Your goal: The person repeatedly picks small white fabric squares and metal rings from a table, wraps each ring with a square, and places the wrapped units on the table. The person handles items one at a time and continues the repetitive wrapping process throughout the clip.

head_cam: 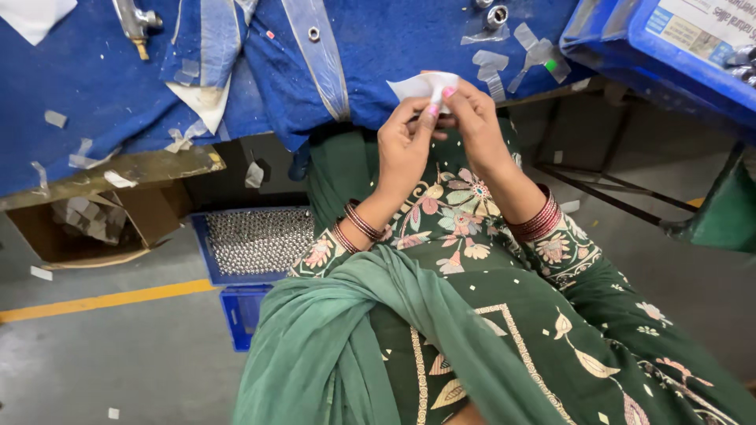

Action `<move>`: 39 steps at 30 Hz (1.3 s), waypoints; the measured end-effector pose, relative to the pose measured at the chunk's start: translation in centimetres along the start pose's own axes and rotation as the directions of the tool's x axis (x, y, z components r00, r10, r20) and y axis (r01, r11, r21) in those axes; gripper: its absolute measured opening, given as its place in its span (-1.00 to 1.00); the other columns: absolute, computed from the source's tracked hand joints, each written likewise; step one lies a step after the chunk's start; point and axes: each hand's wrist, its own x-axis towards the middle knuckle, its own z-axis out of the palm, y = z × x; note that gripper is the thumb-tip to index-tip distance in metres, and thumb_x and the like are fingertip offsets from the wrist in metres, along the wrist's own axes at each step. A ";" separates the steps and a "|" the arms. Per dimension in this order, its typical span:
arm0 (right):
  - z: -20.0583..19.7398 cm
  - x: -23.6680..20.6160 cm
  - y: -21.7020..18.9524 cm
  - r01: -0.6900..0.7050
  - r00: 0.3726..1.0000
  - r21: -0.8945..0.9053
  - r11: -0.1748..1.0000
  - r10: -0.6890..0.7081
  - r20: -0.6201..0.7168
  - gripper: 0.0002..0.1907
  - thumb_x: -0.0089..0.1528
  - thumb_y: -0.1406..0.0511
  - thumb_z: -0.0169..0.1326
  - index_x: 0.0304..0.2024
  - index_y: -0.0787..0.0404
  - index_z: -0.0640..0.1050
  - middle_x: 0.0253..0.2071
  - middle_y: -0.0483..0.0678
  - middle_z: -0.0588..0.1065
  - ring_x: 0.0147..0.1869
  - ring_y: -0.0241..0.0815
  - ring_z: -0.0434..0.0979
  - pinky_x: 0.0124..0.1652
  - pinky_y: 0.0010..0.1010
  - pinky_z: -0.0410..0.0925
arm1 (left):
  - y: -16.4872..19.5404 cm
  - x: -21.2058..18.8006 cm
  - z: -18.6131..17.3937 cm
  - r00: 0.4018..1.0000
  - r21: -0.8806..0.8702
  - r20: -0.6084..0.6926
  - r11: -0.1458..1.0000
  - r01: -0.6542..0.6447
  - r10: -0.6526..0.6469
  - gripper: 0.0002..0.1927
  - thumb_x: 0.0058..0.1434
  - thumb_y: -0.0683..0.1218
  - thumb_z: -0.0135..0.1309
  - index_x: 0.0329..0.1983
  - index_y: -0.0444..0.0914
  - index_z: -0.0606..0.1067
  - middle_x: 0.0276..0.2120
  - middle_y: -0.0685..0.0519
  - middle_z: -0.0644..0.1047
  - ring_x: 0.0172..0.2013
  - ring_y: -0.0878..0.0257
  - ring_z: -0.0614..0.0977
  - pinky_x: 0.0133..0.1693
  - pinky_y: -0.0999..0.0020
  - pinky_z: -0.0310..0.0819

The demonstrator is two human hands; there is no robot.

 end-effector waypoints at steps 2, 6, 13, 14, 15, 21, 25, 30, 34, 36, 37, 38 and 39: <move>-0.3 0.2 0.6 0.042 0.999 -0.018 0.999 -0.042 0.024 -0.67 0.43 0.31 -0.10 0.21 0.30 0.46 -0.07 -0.18 0.54 -0.09 -0.46 0.53 -0.10 -0.61 0.41 | -0.3 0.4 0.5 1.000 -0.086 -0.008 0.996 -0.014 0.014 -0.94 0.39 -0.22 -0.01 -0.14 -0.32 0.46 -0.27 0.14 0.60 -0.29 0.41 0.65 -0.24 0.45 0.56; -1.3 0.9 0.8 0.088 0.995 -0.102 0.991 -0.092 -0.029 -0.68 0.47 0.36 -0.11 0.15 0.35 0.59 -0.10 -0.09 0.55 -0.18 -0.46 0.42 -0.18 -0.61 0.30 | -0.4 0.5 0.3 0.979 0.365 0.091 0.909 -0.202 0.182 -0.93 0.37 -0.22 0.13 -0.19 -0.35 0.51 -0.30 0.06 0.56 -0.35 0.38 0.48 -0.26 0.43 0.41; -1.8 2.3 -1.2 0.426 0.655 -0.877 0.220 -0.744 0.131 -0.65 0.30 0.52 0.02 0.10 0.19 0.60 0.22 -0.03 0.53 0.25 0.04 0.47 0.25 -0.21 0.31 | 2.4 7.2 -0.8 0.848 0.624 0.191 0.606 -0.493 0.494 -0.90 0.43 -0.18 0.01 -0.06 -0.26 0.51 -0.15 -0.03 0.54 -0.19 0.10 0.60 -0.12 0.29 0.51; -1.8 2.7 -1.5 0.385 0.589 -0.923 -0.005 -0.768 0.250 -0.60 0.21 0.53 0.05 0.07 0.16 0.61 0.21 -0.02 0.52 0.24 0.13 0.45 0.24 -0.16 0.29 | 3.0 9.2 -1.2 0.792 0.652 0.218 0.519 -0.553 0.570 -0.86 0.44 -0.18 -0.02 0.01 -0.24 0.49 -0.04 -0.03 0.52 -0.07 0.05 0.62 -0.04 0.26 0.54; -1.7 2.8 -1.6 0.428 0.616 -0.904 0.008 -0.734 0.285 -0.63 0.21 0.51 0.11 0.04 0.14 0.62 0.11 -0.06 0.53 0.17 0.09 0.46 0.19 -0.16 0.27 | 3.4 11.2 -1.3 0.761 0.731 0.254 0.396 -0.555 0.597 -0.83 0.41 -0.18 0.02 0.04 -0.24 0.50 -0.01 -0.04 0.50 -0.08 0.03 0.59 -0.05 0.22 0.52; -1.1 3.1 -0.7 0.436 0.688 -0.899 0.047 -0.661 0.299 -0.74 0.17 0.48 0.16 -0.11 0.16 0.61 -0.08 -0.09 0.54 0.01 -0.03 0.49 0.02 -0.18 0.32 | 4.5 18.1 -1.9 0.696 0.898 0.370 -0.045 -0.438 0.615 -0.77 0.24 -0.11 0.18 -0.06 -0.24 0.50 -0.03 -0.03 0.45 -0.14 -0.03 0.53 -0.14 0.09 0.46; -1.4 3.1 -0.3 0.415 0.682 -0.909 0.045 -0.677 0.277 -0.64 0.07 0.51 0.11 -0.10 0.16 0.59 -0.08 -0.09 0.54 0.03 -0.03 0.51 0.01 -0.22 0.36 | 4.7 18.2 -1.8 0.709 0.897 0.359 -0.016 -0.441 0.607 -0.84 0.22 -0.13 0.20 -0.19 -0.25 0.49 -0.15 -0.04 0.45 -0.17 -0.03 0.54 -0.16 0.07 0.45; -1.7 3.2 -0.6 0.408 0.676 -0.909 0.090 -0.698 0.235 -0.67 0.09 0.51 0.11 -0.09 0.16 0.56 -0.11 -0.09 0.54 0.02 -0.04 0.53 0.04 -0.24 0.39 | 4.6 13.2 -1.1 0.795 0.825 0.252 0.307 -0.474 0.553 -0.92 0.24 -0.19 0.15 -0.25 -0.24 0.48 -0.25 -0.05 0.49 -0.23 -0.05 0.60 -0.21 0.11 0.47; -1.6 3.2 -0.7 0.419 0.690 -0.895 0.154 -0.695 0.204 -0.67 0.07 0.47 0.18 -0.09 0.21 0.55 -0.17 -0.05 0.53 -0.03 -0.01 0.52 -0.02 -0.19 0.35 | 4.1 9.9 -0.9 0.943 0.888 0.233 0.344 -0.306 0.236 -0.95 0.22 -0.15 0.15 -0.31 -0.22 0.53 -0.32 -0.02 0.54 -0.33 -0.03 0.64 -0.27 0.12 0.50; -1.6 3.2 -0.6 0.406 0.695 -0.898 0.168 -0.695 0.184 -0.65 0.07 0.49 0.16 -0.08 0.22 0.54 -0.17 -0.04 0.53 -0.03 -0.01 0.52 0.01 -0.18 0.35 | 3.5 9.3 -0.8 0.940 0.887 0.161 0.373 -0.272 0.301 -0.86 0.24 -0.14 0.11 -0.15 -0.25 0.52 -0.29 -0.04 0.53 -0.33 -0.04 0.62 -0.28 0.09 0.47; -1.6 3.1 -0.6 0.403 0.683 -0.904 0.144 -0.705 0.192 -0.65 0.07 0.50 0.16 -0.09 0.21 0.54 -0.17 -0.04 0.53 -0.01 0.00 0.53 0.02 -0.18 0.36 | 3.3 9.2 -0.8 0.935 0.886 0.124 0.387 -0.256 0.334 -0.80 0.25 -0.14 0.10 -0.07 -0.27 0.51 -0.28 -0.05 0.52 -0.33 -0.05 0.62 -0.29 0.08 0.46; -1.6 2.9 -0.6 0.398 0.673 -0.910 0.120 -0.712 0.200 -0.66 0.06 0.50 0.15 -0.10 0.20 0.55 -0.18 -0.03 0.53 0.01 0.02 0.53 0.03 -0.18 0.36 | 2.9 9.1 -0.8 0.911 0.888 0.168 0.344 -0.305 0.377 -0.83 0.29 -0.14 0.08 -0.07 -0.24 0.53 -0.26 -0.05 0.51 -0.29 -0.05 0.62 -0.27 0.09 0.47; -1.7 2.7 -0.5 0.391 0.664 -0.916 0.094 -0.718 0.210 -0.66 0.06 0.51 0.14 -0.11 0.19 0.55 -0.19 -0.03 0.53 0.03 0.03 0.53 0.05 -0.18 0.36 | 2.6 9.1 -0.9 0.884 0.886 0.211 0.301 -0.353 0.416 -0.86 0.34 -0.14 0.07 -0.06 -0.21 0.54 -0.24 -0.05 0.51 -0.26 -0.05 0.62 -0.24 0.10 0.49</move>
